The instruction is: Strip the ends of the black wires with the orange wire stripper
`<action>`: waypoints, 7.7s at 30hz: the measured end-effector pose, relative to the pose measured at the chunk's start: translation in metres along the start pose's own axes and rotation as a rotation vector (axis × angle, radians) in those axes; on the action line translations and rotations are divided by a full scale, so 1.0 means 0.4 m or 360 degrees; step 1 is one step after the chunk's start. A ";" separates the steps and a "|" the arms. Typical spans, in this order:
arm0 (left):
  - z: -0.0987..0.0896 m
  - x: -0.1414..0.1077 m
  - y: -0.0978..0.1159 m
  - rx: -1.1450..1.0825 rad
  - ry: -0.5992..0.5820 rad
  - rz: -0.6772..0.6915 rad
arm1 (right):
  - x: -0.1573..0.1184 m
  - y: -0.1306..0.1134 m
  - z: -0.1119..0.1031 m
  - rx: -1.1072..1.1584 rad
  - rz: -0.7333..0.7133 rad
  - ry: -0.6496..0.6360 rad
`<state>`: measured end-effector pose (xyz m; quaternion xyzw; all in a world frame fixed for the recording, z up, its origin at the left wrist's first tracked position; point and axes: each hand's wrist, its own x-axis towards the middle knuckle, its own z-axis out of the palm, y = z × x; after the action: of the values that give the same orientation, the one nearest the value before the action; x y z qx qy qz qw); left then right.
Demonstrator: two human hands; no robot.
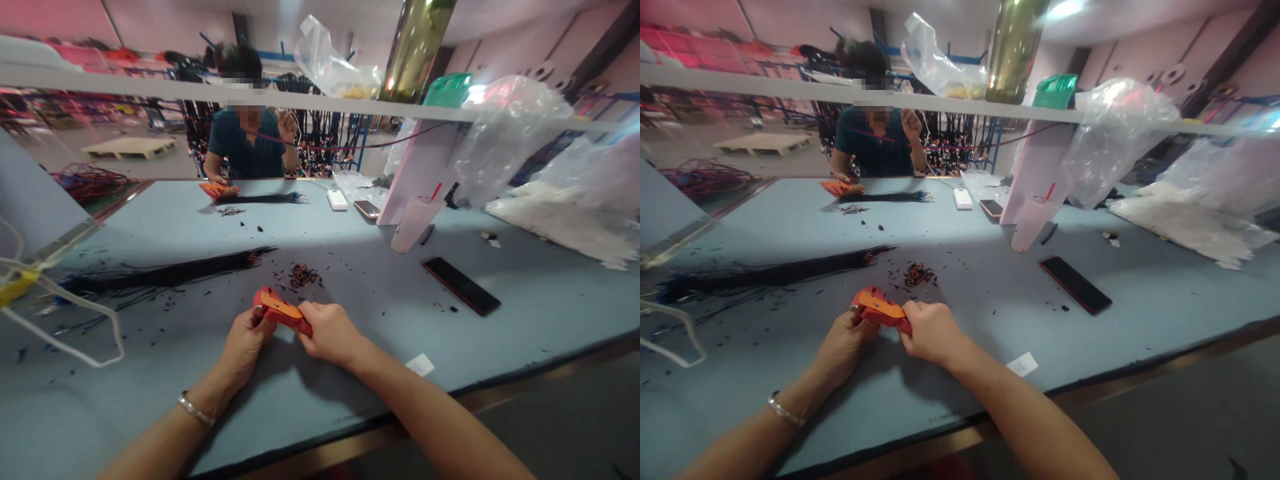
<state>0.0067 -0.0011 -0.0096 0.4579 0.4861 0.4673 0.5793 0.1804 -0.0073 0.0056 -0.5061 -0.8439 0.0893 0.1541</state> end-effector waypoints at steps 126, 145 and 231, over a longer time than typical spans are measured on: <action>-0.037 -0.001 0.046 0.0419 -0.0061 0.0378 | -0.055 0.021 -0.018 0.2380 0.0230 -0.0633; -0.036 -0.010 0.063 0.0504 -0.0013 0.0434 | -0.056 0.017 0.009 0.2408 0.0177 -0.0601; 0.003 -0.026 0.038 0.0316 0.0152 0.0436 | -0.055 -0.014 -0.013 0.0729 -0.0083 0.0426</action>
<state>0.0054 -0.0092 0.0070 0.5521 0.4900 0.5128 0.4383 0.1874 -0.0294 0.0087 -0.4434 -0.7866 0.2063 0.3770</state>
